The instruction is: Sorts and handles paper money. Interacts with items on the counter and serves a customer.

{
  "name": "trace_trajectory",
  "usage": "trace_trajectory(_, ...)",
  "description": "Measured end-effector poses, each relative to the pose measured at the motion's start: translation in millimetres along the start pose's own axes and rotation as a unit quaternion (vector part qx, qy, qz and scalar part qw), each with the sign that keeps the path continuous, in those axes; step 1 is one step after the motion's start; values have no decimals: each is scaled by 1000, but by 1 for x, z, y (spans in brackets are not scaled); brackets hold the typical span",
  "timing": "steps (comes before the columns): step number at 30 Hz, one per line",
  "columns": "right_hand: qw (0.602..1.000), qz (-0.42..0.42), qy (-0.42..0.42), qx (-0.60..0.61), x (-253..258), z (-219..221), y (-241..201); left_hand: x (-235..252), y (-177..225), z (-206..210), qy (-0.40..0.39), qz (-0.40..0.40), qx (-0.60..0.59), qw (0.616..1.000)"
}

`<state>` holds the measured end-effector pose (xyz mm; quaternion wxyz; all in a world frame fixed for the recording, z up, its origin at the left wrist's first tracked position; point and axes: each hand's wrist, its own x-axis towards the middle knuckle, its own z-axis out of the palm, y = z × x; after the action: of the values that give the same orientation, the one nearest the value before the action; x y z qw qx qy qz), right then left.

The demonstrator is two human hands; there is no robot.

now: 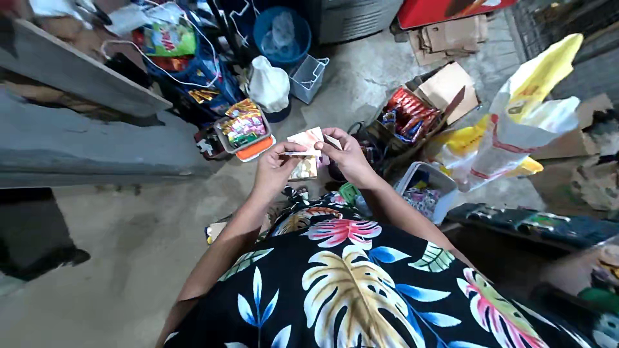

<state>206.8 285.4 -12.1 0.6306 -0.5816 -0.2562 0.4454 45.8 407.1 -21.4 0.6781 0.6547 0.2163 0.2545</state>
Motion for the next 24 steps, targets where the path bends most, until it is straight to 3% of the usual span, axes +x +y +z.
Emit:
trace_trajectory(6,999,20,24,34,66,-2,-11,52,4,-21,110,-53,-46,991)
trace_trajectory(9,996,20,57,73,101,-18,-18,90,1,-30,124,-58,-69,988)
trace_trajectory(13,990,-17,92,103,156,-60,-28,161,-4,-29,83,-68,-34,994)
trace_trajectory(18,982,-43,169,69,228,-134,-54,291,-6,15,-32,-86,-42,995)
trace_trajectory(24,968,-76,236,40,284,-188,-97,416,13,75,-103,16,241,965)
